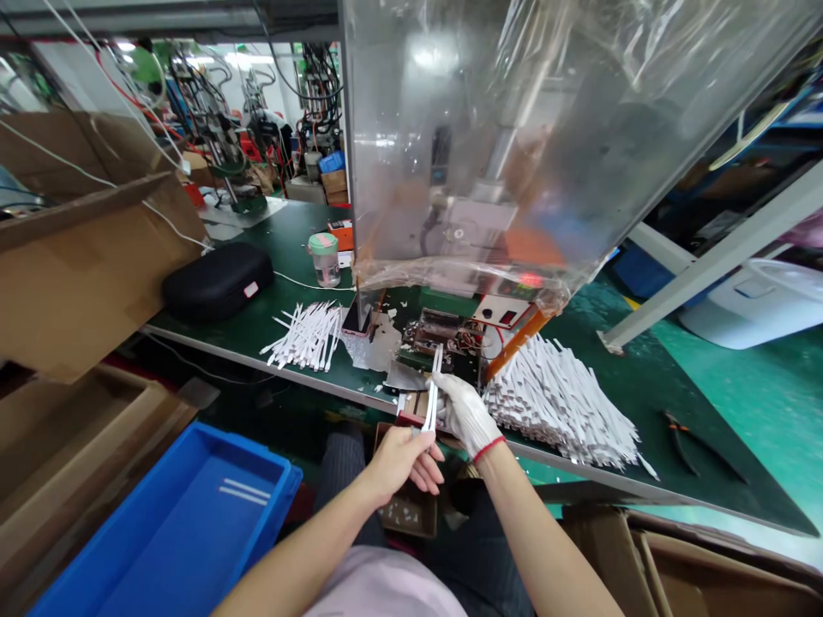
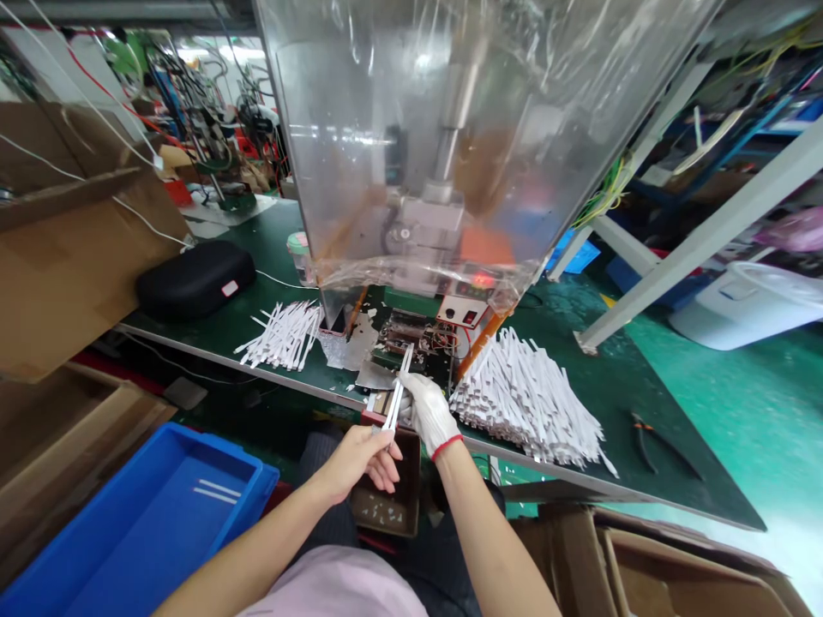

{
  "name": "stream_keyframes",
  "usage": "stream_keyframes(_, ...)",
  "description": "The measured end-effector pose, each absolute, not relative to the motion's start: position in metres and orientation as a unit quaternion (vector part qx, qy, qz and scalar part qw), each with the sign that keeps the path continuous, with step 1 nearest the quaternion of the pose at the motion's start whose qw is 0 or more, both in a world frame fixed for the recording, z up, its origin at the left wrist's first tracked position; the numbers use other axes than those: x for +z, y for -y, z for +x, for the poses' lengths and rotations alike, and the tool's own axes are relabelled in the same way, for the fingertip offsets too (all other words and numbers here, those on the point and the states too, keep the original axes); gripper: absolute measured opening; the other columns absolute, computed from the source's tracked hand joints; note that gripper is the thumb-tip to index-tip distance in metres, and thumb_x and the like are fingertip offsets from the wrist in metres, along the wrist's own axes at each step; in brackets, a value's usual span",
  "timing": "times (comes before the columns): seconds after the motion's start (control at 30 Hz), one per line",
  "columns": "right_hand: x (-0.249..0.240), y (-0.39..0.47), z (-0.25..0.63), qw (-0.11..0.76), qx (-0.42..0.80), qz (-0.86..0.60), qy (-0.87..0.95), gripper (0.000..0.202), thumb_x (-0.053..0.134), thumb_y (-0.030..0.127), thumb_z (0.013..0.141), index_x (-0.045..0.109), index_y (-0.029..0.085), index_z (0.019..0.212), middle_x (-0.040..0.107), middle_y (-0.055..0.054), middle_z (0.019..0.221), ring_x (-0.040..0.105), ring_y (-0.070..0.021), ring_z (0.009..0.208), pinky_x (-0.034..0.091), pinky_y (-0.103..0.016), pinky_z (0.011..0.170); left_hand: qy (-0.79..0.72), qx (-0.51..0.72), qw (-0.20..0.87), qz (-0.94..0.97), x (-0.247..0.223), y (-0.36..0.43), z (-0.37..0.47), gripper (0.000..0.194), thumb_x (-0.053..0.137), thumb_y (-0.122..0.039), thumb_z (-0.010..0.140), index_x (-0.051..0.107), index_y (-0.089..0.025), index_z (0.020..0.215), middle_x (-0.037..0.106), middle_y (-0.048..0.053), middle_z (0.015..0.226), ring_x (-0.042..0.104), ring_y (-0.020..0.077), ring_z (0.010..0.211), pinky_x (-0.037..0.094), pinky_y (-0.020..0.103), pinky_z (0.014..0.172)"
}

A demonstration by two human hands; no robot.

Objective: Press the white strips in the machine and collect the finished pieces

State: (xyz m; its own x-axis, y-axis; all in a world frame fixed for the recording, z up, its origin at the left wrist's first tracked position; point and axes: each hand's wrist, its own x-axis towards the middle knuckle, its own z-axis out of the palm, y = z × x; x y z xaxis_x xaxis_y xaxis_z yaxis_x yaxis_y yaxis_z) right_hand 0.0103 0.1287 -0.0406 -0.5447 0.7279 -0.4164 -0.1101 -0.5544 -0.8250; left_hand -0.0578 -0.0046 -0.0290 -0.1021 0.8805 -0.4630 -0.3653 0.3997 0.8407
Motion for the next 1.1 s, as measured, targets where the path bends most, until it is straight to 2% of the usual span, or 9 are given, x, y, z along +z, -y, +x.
stream_keyframes(0.2, -0.037, -0.126, 0.01, 0.27, 0.784, -0.394, 0.397, 0.032, 0.077, 0.04, 0.061, 0.056, 0.017, 0.067, 0.046, 0.006, 0.046, 0.037, -0.0067, 0.035, 0.028, -0.018, 0.032, -0.551, 0.498, 0.627, 0.235, -0.032, 0.005, -0.058, 0.061, 0.059, -0.073, 0.06, 0.06, -0.012, 0.07, 0.065, 0.008, 0.055, 0.061, 0.0154, 0.044, 0.04, 0.021, 0.043)
stream_keyframes(0.43, -0.038, -0.126, 0.01, 0.269, 0.772, -0.409, 0.405, 0.029, 0.073, 0.04, 0.067, 0.055, 0.018, 0.068, 0.048, 0.005, 0.047, 0.039, -0.0076, 0.035, 0.03, -0.019, 0.032, -0.551, 0.495, 0.631, 0.231, -0.032, 0.005, -0.059, 0.059, 0.059, -0.071, 0.06, 0.059, -0.012, 0.07, 0.065, 0.007, 0.056, 0.061, 0.0152, 0.045, 0.042, 0.022, 0.045)
stream_keyframes(0.53, -0.037, -0.128, 0.01, 0.267, 0.768, -0.413, 0.411, 0.027, 0.073, 0.039, 0.067, 0.056, 0.018, 0.069, 0.048, 0.005, 0.048, 0.039, -0.0076, 0.036, 0.031, -0.019, 0.033, -0.547, 0.486, 0.642, 0.23, -0.029, 0.002, -0.058, 0.058, 0.059, -0.069, 0.062, 0.061, -0.012, 0.076, 0.067, 0.007, 0.058, 0.062, 0.0153, 0.046, 0.041, 0.021, 0.044)
stream_keyframes(0.63, -0.035, -0.135, 0.006, 0.284, 0.76, -0.415, 0.413, 0.024, 0.074, 0.035, 0.067, 0.058, 0.017, 0.071, 0.054, 0.002, 0.053, 0.044, -0.009, 0.041, 0.036, -0.02, 0.035, -0.546, 0.472, 0.653, 0.229, -0.027, -0.001, -0.058, 0.066, 0.057, -0.074, 0.062, 0.062, -0.011, 0.084, 0.067, 0.007, 0.06, 0.062, 0.0157, 0.046, 0.042, 0.022, 0.044)
stream_keyframes(0.77, -0.034, -0.147, -0.003, 0.317, 0.753, -0.409, 0.405, 0.017, 0.071, 0.03, 0.069, 0.061, 0.018, 0.074, 0.061, -0.001, 0.063, 0.05, -0.0113, 0.046, 0.039, -0.022, 0.037, -0.554, 0.475, 0.642, 0.236, -0.027, -0.004, -0.057, 0.078, 0.054, -0.084, 0.055, 0.062, -0.011, 0.081, 0.066, 0.008, 0.06, 0.061, 0.0152, 0.045, 0.042, 0.023, 0.044)
stream_keyframes(0.93, -0.036, -0.156, -0.012, 0.323, 0.761, -0.392, 0.402, 0.016, 0.069, 0.03, 0.073, 0.059, 0.018, 0.074, 0.059, -0.003, 0.058, 0.055, -0.0155, 0.047, 0.044, -0.027, 0.04, -0.551, 0.477, 0.639, 0.245, -0.03, -0.004, -0.055, 0.077, 0.051, -0.085, 0.056, 0.06, -0.011, 0.076, 0.066, 0.009, 0.06, 0.061, 0.0161, 0.046, 0.042, 0.023, 0.045)
stream_keyframes(1.1, -0.036, -0.158, -0.014, 0.325, 0.762, -0.39, 0.401, 0.02, 0.07, 0.032, 0.073, 0.056, 0.018, 0.073, 0.057, -0.002, 0.055, 0.054, -0.0151, 0.045, 0.045, -0.027, 0.04, -0.554, 0.486, 0.632, 0.238, -0.03, -0.005, -0.052, 0.077, 0.051, -0.085, 0.056, 0.06, -0.011, 0.075, 0.066, 0.009, 0.059, 0.062, 0.0163, 0.047, 0.043, 0.023, 0.046)
